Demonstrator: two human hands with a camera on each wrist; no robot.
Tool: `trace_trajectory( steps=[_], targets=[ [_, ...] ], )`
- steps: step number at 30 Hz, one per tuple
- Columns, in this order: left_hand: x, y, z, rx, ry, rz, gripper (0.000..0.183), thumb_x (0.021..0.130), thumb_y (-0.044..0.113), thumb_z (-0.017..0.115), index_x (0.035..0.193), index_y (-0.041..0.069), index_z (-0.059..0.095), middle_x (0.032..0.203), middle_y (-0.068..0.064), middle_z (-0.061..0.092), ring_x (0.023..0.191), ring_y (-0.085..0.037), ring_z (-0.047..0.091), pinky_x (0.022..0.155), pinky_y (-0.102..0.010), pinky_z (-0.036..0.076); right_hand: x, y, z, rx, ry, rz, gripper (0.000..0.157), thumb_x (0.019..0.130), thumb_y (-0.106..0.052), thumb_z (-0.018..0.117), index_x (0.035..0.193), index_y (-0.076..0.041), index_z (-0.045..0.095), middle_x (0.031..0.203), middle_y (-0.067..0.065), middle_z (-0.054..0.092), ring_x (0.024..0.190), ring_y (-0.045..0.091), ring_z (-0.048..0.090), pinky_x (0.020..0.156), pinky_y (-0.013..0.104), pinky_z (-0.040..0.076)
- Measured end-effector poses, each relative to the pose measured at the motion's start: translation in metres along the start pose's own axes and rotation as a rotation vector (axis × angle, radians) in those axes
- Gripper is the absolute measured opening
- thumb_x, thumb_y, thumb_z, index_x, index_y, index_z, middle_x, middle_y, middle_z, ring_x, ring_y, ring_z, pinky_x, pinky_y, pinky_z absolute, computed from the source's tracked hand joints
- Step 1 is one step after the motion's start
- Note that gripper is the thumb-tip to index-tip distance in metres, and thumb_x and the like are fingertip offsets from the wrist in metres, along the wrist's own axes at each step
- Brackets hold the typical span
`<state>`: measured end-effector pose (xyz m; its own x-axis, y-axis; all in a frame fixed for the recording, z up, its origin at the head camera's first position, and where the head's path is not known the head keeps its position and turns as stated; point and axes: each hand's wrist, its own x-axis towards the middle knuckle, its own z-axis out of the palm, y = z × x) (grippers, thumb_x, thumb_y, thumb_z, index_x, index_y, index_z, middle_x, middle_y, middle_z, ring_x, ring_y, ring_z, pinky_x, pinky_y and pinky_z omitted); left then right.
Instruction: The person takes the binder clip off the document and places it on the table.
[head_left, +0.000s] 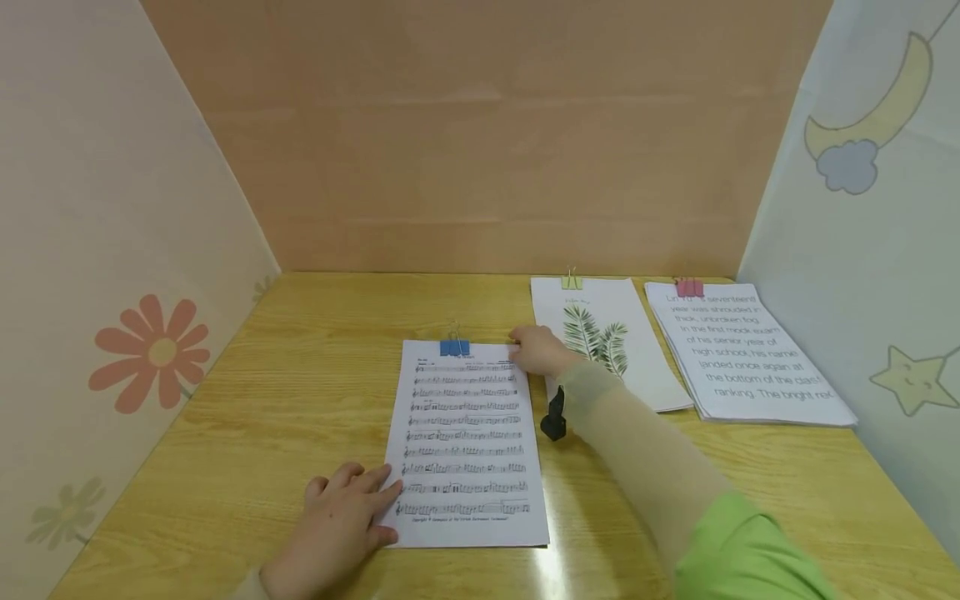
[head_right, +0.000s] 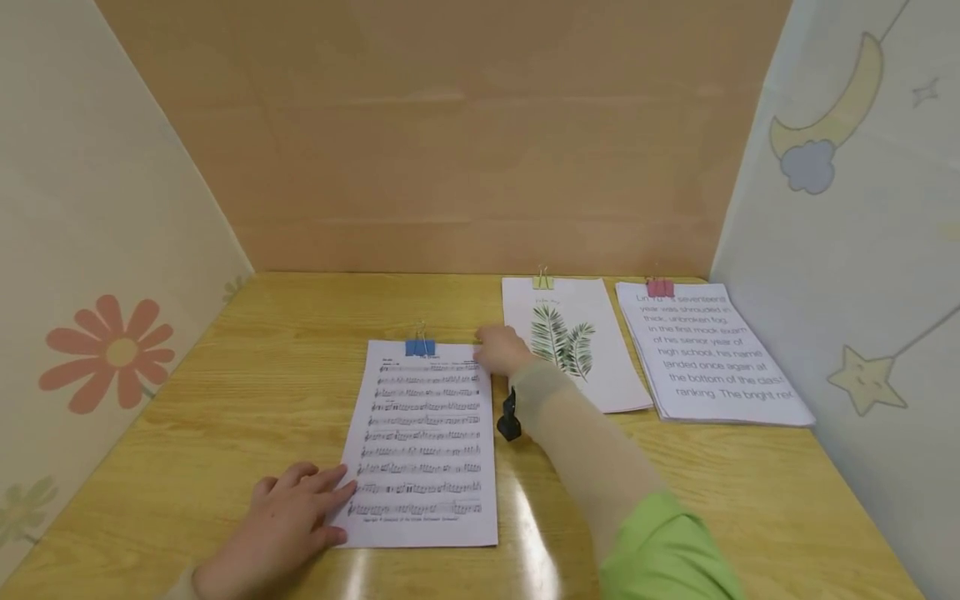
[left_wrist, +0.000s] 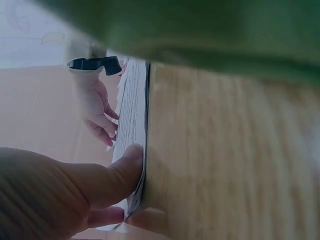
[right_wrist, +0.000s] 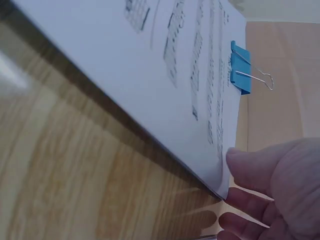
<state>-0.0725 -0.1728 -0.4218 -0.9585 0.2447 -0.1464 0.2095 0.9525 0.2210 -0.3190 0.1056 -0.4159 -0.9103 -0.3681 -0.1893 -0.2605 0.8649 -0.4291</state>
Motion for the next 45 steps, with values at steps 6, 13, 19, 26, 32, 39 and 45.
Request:
trace_trajectory(
  steps=[6,13,19,26,32,39,45],
  targets=[
    [-0.001,-0.001,0.001,0.023,0.022,0.013,0.054,0.073,0.042,0.078,0.123,0.022,0.068,0.136,-0.002,0.055,0.118,-0.028,0.042,0.088,-0.053,0.027,0.002,-0.006,0.001,-0.155,0.009,0.038,0.045,0.089,-0.028,0.066,0.128,-0.007,0.059,0.125,0.016,0.051,0.116,0.035,0.045,0.096,0.049,0.039],
    [0.0,-0.003,0.0,0.008,0.002,0.012,0.054,0.074,0.041,0.078,0.124,0.022,0.067,0.137,-0.002,0.054,0.118,-0.029,0.042,0.09,-0.054,0.026,0.008,-0.01,-0.003,-0.141,-0.021,0.066,0.044,0.086,-0.026,0.071,0.123,-0.005,0.06,0.117,0.013,0.051,0.108,0.03,0.045,0.092,0.045,0.041],
    [0.0,-0.004,0.0,0.004,-0.008,0.003,0.054,0.074,0.041,0.078,0.124,0.022,0.067,0.137,-0.002,0.054,0.117,-0.028,0.043,0.089,-0.056,0.026,0.011,-0.01,-0.003,-0.034,-0.051,0.034,0.044,0.088,-0.017,0.07,0.126,-0.002,0.055,0.117,0.014,0.06,0.103,0.028,0.056,0.089,0.041,0.045],
    [0.001,-0.004,0.0,0.015,-0.008,0.012,0.054,0.074,0.042,0.078,0.123,0.022,0.067,0.137,-0.002,0.054,0.118,-0.029,0.043,0.091,-0.056,0.026,0.008,0.001,-0.01,0.115,-0.042,-0.023,0.034,0.098,-0.019,0.054,0.129,-0.004,0.058,0.122,0.014,0.06,0.098,0.026,0.058,0.081,0.039,0.048],
    [0.005,-0.005,-0.003,0.076,0.085,0.085,0.048,0.074,0.045,0.077,0.115,0.022,0.072,0.127,-0.001,0.061,0.116,-0.026,0.046,0.092,-0.049,0.029,0.0,0.004,-0.02,0.323,-0.01,-0.071,0.029,0.1,-0.019,0.053,0.124,-0.006,0.062,0.109,0.009,0.067,0.089,0.021,0.06,0.077,0.038,0.048],
    [0.02,0.0,-0.017,0.05,0.16,0.171,0.03,0.078,0.036,0.078,0.105,0.022,0.076,0.111,0.003,0.068,0.113,-0.026,0.052,0.093,-0.049,0.033,-0.017,0.004,-0.04,0.51,0.047,-0.079,0.028,0.1,-0.02,0.053,0.124,-0.009,0.061,0.106,0.007,0.069,0.084,0.02,0.061,0.071,0.035,0.048],
    [0.044,0.011,-0.032,-0.002,0.249,0.236,0.023,0.081,0.031,0.078,0.101,0.021,0.076,0.107,0.006,0.069,0.108,-0.022,0.054,0.091,-0.046,0.034,-0.035,0.011,-0.058,0.584,0.12,-0.092,0.027,0.1,-0.019,0.053,0.122,-0.004,0.061,0.106,0.01,0.068,0.084,0.021,0.062,0.07,0.033,0.048]
  ],
)
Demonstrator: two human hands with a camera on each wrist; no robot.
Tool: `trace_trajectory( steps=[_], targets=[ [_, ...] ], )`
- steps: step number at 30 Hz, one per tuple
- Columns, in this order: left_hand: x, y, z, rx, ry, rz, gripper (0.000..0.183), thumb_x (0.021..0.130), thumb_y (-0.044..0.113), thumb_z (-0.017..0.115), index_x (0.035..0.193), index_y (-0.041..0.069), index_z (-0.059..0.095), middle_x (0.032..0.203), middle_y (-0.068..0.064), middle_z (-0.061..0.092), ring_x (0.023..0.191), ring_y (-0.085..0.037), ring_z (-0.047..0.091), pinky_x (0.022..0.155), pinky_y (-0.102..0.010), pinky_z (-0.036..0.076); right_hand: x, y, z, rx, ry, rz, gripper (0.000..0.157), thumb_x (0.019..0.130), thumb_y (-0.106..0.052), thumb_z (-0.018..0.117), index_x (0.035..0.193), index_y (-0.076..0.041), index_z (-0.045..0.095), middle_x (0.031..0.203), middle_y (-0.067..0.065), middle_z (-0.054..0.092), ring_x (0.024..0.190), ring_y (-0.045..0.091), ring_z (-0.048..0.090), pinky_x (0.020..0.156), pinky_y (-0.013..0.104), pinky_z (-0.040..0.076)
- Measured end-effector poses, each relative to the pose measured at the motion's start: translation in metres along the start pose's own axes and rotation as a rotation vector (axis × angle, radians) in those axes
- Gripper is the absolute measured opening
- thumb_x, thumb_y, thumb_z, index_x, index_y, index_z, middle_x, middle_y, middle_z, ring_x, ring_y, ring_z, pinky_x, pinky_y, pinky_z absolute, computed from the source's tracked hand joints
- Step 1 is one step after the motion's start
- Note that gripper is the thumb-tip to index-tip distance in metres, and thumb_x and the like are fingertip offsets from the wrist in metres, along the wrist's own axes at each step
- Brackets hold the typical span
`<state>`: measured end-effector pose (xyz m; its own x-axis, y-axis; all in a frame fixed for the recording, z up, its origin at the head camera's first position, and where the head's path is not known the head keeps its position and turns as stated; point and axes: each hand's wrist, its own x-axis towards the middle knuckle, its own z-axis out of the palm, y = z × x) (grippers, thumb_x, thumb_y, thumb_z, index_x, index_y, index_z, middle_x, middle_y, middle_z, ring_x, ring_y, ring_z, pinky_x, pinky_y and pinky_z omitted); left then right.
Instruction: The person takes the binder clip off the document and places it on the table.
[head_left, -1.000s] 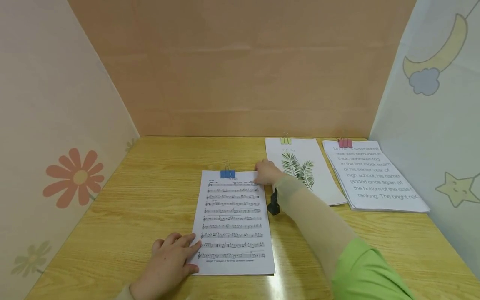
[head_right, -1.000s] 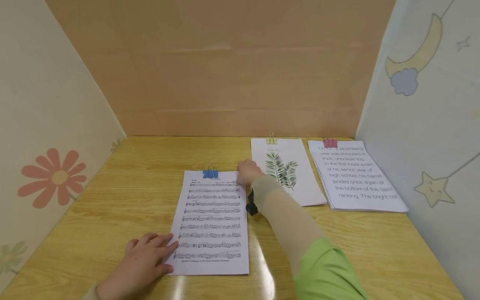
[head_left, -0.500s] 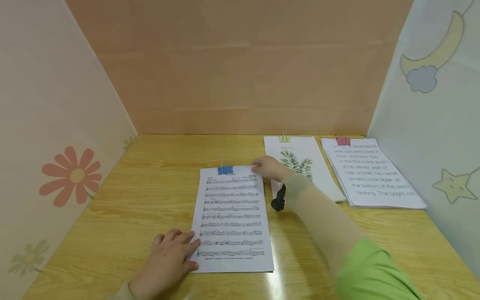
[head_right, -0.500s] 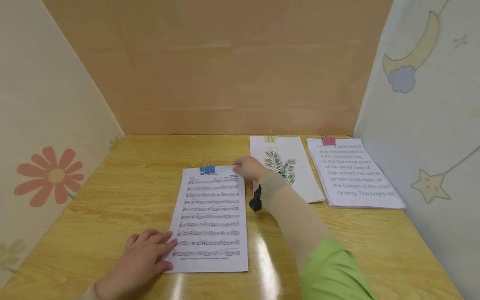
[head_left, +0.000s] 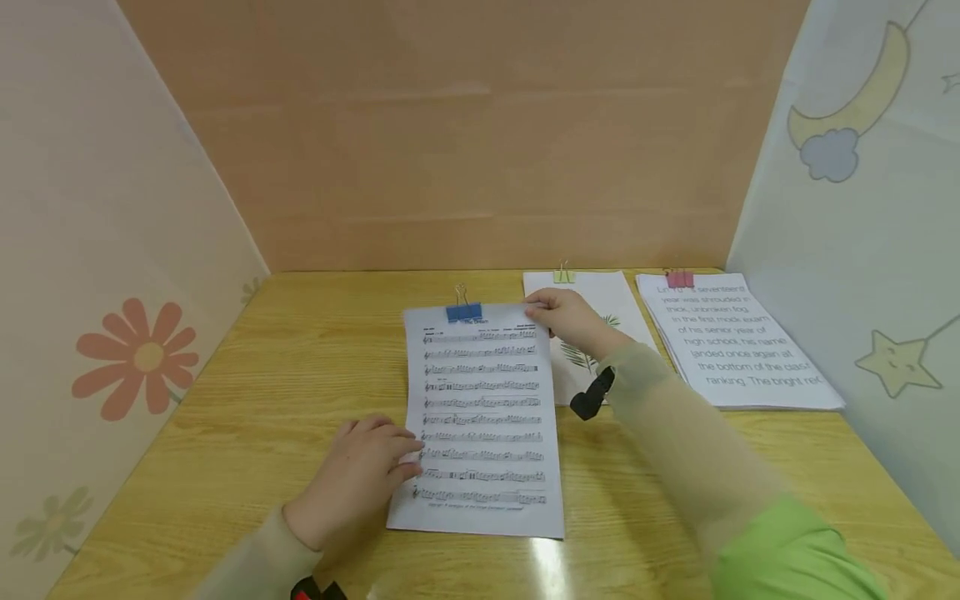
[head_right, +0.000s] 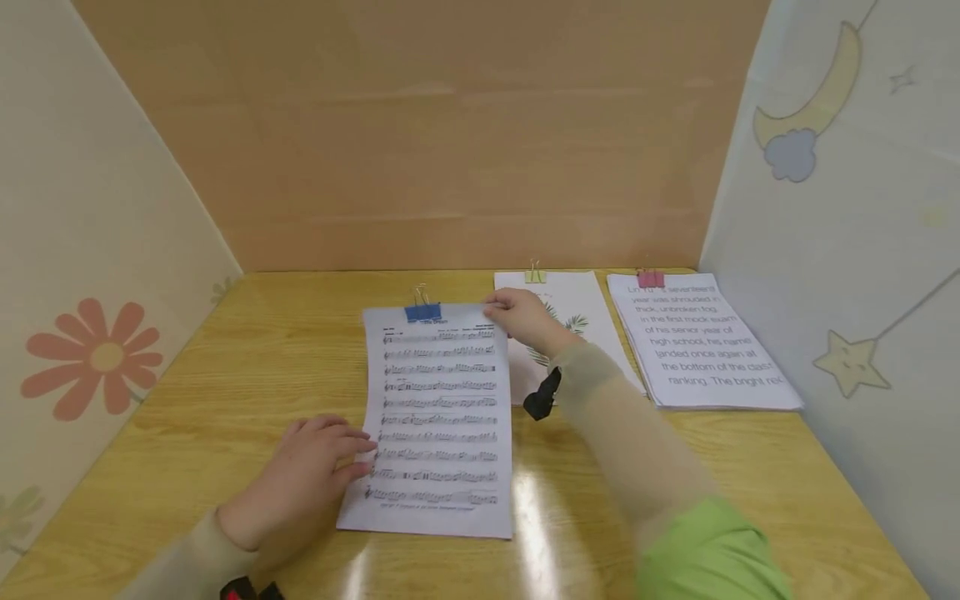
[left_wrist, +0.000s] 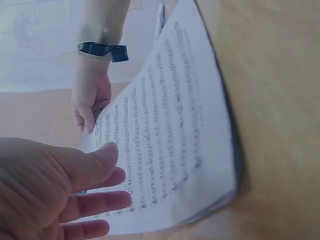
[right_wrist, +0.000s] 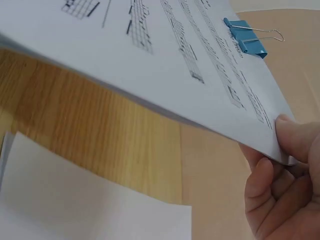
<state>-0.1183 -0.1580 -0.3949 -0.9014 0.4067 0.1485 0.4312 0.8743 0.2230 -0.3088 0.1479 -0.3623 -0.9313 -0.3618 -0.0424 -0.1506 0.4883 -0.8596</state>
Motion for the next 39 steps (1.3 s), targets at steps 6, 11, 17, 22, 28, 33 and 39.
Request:
trace_trajectory(
  steps=[6,11,17,22,28,33,39],
  targets=[
    [0.03,0.005,-0.013,-0.047,0.083,0.043,0.02,0.082,0.027,0.077,0.101,0.019,0.076,0.108,0.003,0.07,0.108,-0.025,0.055,0.091,-0.05,0.035,-0.013,-0.004,-0.019,0.022,0.045,0.018,0.025,0.1,-0.021,0.053,0.117,-0.005,0.063,0.106,0.012,0.066,0.084,0.022,0.06,0.074,0.039,0.047],
    [0.053,0.01,-0.027,-0.116,0.138,0.05,0.02,0.084,0.024,0.076,0.103,0.016,0.076,0.106,0.001,0.07,0.103,-0.024,0.056,0.087,-0.046,0.039,-0.021,-0.002,-0.031,0.006,0.064,0.027,0.028,0.1,-0.023,0.053,0.12,-0.006,0.062,0.108,0.012,0.066,0.086,0.023,0.06,0.076,0.039,0.048],
    [0.084,0.01,-0.043,-0.252,0.183,0.041,0.023,0.088,0.022,0.072,0.109,0.012,0.074,0.11,-0.002,0.069,0.099,-0.023,0.055,0.084,-0.042,0.041,-0.027,-0.004,-0.039,0.004,0.095,0.017,0.03,0.1,-0.024,0.054,0.121,-0.004,0.062,0.11,0.013,0.066,0.087,0.022,0.06,0.072,0.033,0.046],
    [0.115,0.008,-0.059,-0.345,0.207,-0.004,0.025,0.092,0.022,0.067,0.113,0.01,0.071,0.116,-0.005,0.066,0.105,-0.025,0.052,0.088,-0.042,0.039,-0.031,-0.008,-0.042,-0.021,0.123,0.0,0.029,0.1,-0.023,0.054,0.119,-0.004,0.063,0.107,0.013,0.067,0.084,0.022,0.06,0.069,0.031,0.046],
    [0.149,0.007,-0.075,-0.431,0.155,-0.059,0.044,0.093,0.031,0.065,0.132,0.011,0.057,0.123,-0.004,0.06,0.11,-0.023,0.055,0.092,-0.041,0.044,-0.033,-0.012,-0.044,-0.025,0.116,-0.016,0.028,0.1,-0.024,0.055,0.117,-0.004,0.064,0.105,0.013,0.068,0.084,0.022,0.061,0.069,0.031,0.046],
    [0.172,0.009,-0.085,-0.403,0.048,-0.117,0.061,0.091,0.042,0.064,0.144,0.017,0.044,0.132,-0.001,0.056,0.122,-0.024,0.049,0.102,-0.044,0.038,-0.033,-0.015,-0.047,-0.002,0.1,-0.049,0.027,0.1,-0.022,0.054,0.116,-0.002,0.064,0.104,0.015,0.068,0.081,0.019,0.062,0.068,0.032,0.049],
    [0.191,0.011,-0.095,-0.43,-0.077,-0.141,0.066,0.091,0.052,0.059,0.146,0.019,0.042,0.131,0.002,0.057,0.117,-0.02,0.051,0.101,-0.044,0.038,-0.033,-0.019,-0.048,0.015,0.087,-0.064,0.026,0.1,-0.02,0.053,0.115,-0.002,0.064,0.101,0.013,0.068,0.078,0.018,0.062,0.067,0.035,0.049]
  ],
)
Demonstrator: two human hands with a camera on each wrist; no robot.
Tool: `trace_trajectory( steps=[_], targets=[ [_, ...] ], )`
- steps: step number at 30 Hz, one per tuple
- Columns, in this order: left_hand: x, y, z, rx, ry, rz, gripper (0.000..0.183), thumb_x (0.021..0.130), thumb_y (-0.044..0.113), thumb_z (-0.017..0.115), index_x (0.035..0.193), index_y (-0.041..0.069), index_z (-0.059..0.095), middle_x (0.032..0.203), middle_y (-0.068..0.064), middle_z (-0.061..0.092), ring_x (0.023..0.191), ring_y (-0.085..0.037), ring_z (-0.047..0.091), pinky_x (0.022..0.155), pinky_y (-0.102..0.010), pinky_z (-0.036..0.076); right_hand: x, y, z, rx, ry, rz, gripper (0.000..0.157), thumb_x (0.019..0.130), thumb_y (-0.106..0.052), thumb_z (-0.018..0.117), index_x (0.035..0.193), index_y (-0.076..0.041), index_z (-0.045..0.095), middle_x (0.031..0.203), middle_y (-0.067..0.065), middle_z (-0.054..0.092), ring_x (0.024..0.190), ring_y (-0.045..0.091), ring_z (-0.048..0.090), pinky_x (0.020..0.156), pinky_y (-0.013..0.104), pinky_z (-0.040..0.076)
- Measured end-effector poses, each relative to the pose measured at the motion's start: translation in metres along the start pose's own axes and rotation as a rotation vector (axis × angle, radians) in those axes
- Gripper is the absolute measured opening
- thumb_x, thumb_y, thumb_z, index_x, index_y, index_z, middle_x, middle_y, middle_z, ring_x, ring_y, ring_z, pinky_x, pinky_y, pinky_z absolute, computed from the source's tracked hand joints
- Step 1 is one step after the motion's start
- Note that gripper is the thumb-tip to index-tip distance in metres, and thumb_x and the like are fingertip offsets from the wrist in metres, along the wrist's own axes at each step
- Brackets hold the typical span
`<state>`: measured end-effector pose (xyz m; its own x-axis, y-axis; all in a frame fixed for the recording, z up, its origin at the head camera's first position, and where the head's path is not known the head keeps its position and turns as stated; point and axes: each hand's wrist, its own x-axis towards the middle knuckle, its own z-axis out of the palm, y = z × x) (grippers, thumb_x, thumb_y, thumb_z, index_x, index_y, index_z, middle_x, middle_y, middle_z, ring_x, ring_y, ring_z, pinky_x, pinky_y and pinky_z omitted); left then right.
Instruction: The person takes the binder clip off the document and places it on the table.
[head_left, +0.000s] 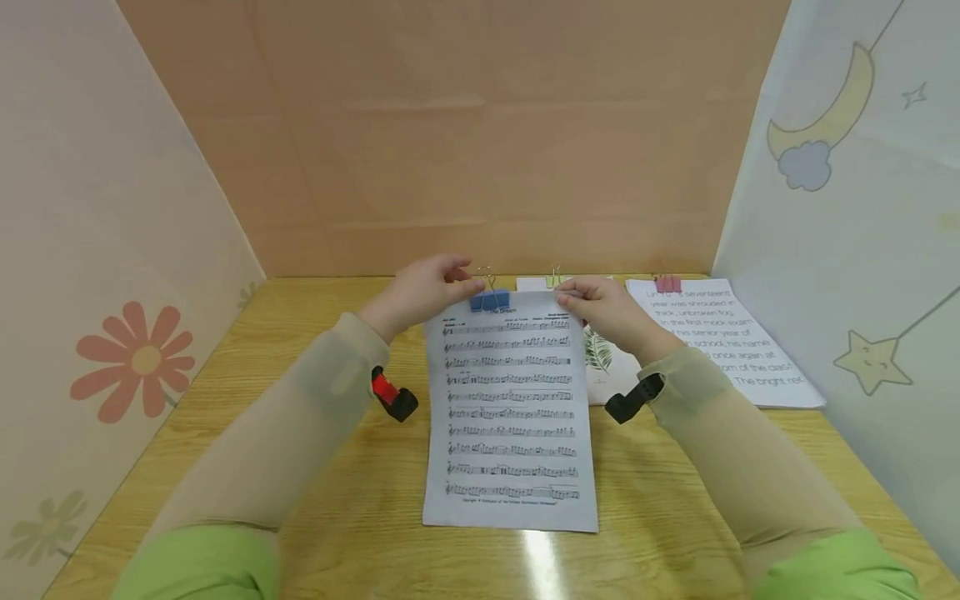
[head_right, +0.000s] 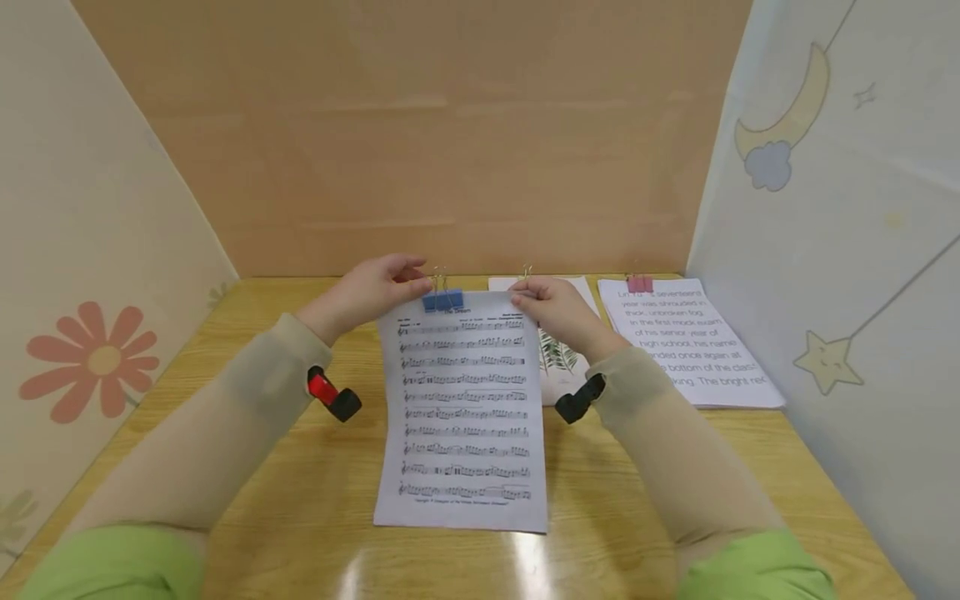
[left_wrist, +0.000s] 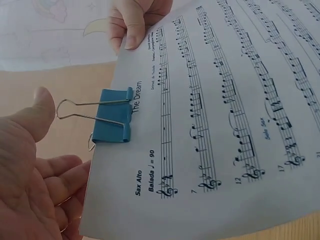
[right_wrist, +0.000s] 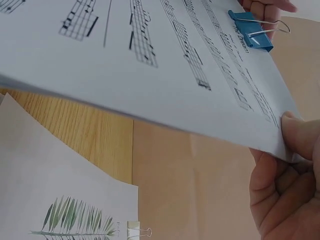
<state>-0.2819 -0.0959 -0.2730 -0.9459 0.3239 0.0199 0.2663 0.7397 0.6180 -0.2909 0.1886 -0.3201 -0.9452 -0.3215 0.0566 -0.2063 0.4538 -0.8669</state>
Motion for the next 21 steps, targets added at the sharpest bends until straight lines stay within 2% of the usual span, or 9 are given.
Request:
trace_trajectory(
  steps=[7,13,21],
  targets=[
    [0.005,0.009,-0.006,-0.1,-0.078,-0.031,0.072,0.087,0.062,0.057,0.144,0.019,0.046,0.138,-0.001,0.052,0.124,-0.019,0.048,0.105,-0.045,0.035,-0.001,-0.002,0.001,0.005,-0.007,-0.002,0.027,0.1,-0.021,0.054,0.117,-0.002,0.064,0.1,0.012,0.068,0.076,0.018,0.061,0.068,0.036,0.048],
    [0.004,0.015,-0.012,-0.179,-0.129,-0.046,0.075,0.084,0.061,0.062,0.143,0.018,0.046,0.14,0.001,0.05,0.125,-0.019,0.046,0.106,-0.046,0.033,-0.005,-0.007,-0.002,-0.011,0.002,-0.037,0.027,0.1,-0.019,0.054,0.118,0.0,0.063,0.1,0.013,0.067,0.077,0.016,0.061,0.068,0.031,0.049],
    [0.007,0.018,-0.013,-0.168,-0.161,-0.018,0.074,0.084,0.054,0.067,0.145,0.019,0.043,0.134,0.001,0.054,0.118,-0.016,0.051,0.104,-0.043,0.035,-0.006,-0.011,-0.005,-0.012,0.011,-0.035,0.027,0.099,-0.018,0.055,0.118,-0.001,0.063,0.101,0.014,0.067,0.077,0.016,0.062,0.069,0.03,0.049]
  ],
)
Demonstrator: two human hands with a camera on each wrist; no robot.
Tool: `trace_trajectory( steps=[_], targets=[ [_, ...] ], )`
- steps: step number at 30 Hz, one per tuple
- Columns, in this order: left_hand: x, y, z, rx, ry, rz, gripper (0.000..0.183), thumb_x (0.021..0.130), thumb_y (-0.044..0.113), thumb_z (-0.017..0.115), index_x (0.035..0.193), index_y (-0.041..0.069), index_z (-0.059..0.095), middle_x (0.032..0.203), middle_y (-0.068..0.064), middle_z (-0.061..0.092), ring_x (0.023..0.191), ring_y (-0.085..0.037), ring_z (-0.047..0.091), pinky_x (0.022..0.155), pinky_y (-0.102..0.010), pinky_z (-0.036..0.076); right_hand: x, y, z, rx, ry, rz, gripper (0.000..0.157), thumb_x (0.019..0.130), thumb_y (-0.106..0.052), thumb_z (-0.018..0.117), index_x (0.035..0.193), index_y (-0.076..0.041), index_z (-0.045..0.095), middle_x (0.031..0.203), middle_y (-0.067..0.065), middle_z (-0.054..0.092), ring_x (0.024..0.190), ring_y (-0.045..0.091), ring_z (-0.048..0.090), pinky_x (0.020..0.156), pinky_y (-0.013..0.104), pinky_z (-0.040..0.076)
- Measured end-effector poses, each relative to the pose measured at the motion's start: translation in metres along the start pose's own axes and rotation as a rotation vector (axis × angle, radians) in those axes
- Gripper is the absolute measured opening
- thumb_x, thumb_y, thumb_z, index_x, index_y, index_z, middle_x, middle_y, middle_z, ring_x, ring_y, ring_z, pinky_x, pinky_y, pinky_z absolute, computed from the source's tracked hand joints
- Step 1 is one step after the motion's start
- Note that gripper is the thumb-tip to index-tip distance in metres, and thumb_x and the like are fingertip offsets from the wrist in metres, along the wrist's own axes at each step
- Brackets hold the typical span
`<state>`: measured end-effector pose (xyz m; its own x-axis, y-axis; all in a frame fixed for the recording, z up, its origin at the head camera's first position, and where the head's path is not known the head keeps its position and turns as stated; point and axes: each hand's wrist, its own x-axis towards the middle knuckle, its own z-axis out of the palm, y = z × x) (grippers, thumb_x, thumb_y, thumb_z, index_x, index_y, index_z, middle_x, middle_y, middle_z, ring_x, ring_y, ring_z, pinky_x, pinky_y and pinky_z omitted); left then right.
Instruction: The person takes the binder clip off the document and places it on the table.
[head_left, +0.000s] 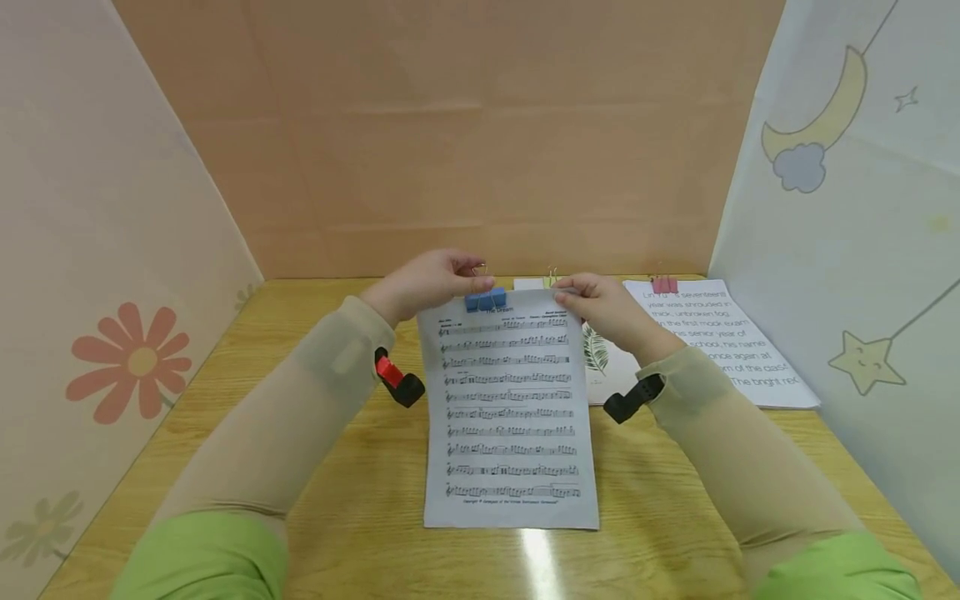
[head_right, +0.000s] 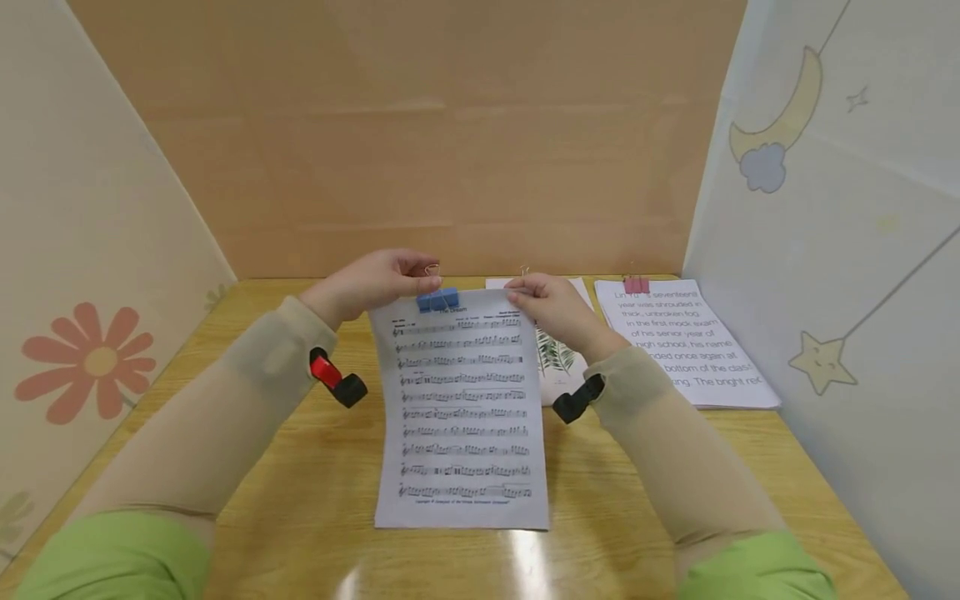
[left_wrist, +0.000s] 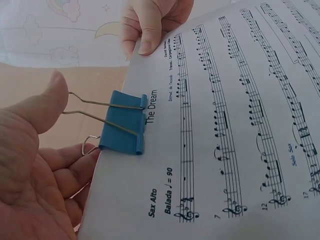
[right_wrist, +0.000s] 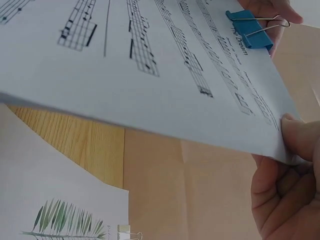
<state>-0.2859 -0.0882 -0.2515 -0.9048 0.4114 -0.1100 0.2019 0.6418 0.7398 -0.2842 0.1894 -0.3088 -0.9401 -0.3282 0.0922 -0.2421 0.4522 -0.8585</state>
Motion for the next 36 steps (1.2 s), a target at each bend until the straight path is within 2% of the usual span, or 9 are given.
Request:
trace_trajectory(
  steps=[4,10,15,23,36],
  targets=[
    [0.001,-0.001,0.001,0.014,0.001,0.006,0.072,0.085,0.051,0.068,0.145,0.019,0.044,0.13,0.002,0.055,0.113,-0.016,0.053,0.102,-0.042,0.037,0.001,0.0,0.0,-0.009,0.01,0.004,0.027,0.099,-0.019,0.055,0.118,-0.001,0.063,0.103,0.014,0.067,0.079,0.017,0.063,0.07,0.03,0.049],
    [0.002,-0.001,0.003,0.003,0.033,0.021,0.064,0.09,0.05,0.061,0.142,0.015,0.048,0.133,0.001,0.054,0.118,-0.017,0.05,0.104,-0.044,0.036,0.003,0.003,0.002,0.027,0.013,0.014,0.029,0.099,-0.019,0.055,0.119,0.0,0.062,0.104,0.015,0.067,0.08,0.016,0.064,0.071,0.032,0.05],
    [0.003,0.0,0.006,-0.005,0.056,0.032,0.058,0.094,0.044,0.06,0.14,0.012,0.049,0.13,0.0,0.055,0.117,-0.017,0.05,0.104,-0.04,0.036,0.003,0.004,0.003,0.039,0.018,0.013,0.028,0.099,-0.019,0.056,0.118,0.001,0.062,0.103,0.015,0.067,0.079,0.016,0.064,0.069,0.03,0.05],
    [0.004,-0.001,0.009,0.021,0.06,0.027,0.057,0.095,0.044,0.056,0.143,0.014,0.046,0.135,-0.002,0.052,0.122,-0.018,0.048,0.106,-0.04,0.035,0.004,0.004,0.004,0.033,0.03,0.025,0.027,0.099,-0.019,0.056,0.118,-0.001,0.063,0.102,0.014,0.068,0.08,0.017,0.065,0.07,0.03,0.049],
    [0.001,-0.001,0.015,0.047,0.129,0.009,0.05,0.097,0.044,0.054,0.139,0.016,0.051,0.133,0.002,0.056,0.121,-0.016,0.05,0.105,-0.04,0.036,0.005,0.003,0.007,0.01,0.026,0.02,0.028,0.099,-0.02,0.055,0.118,0.0,0.063,0.103,0.015,0.067,0.081,0.018,0.064,0.07,0.03,0.049]
  ],
)
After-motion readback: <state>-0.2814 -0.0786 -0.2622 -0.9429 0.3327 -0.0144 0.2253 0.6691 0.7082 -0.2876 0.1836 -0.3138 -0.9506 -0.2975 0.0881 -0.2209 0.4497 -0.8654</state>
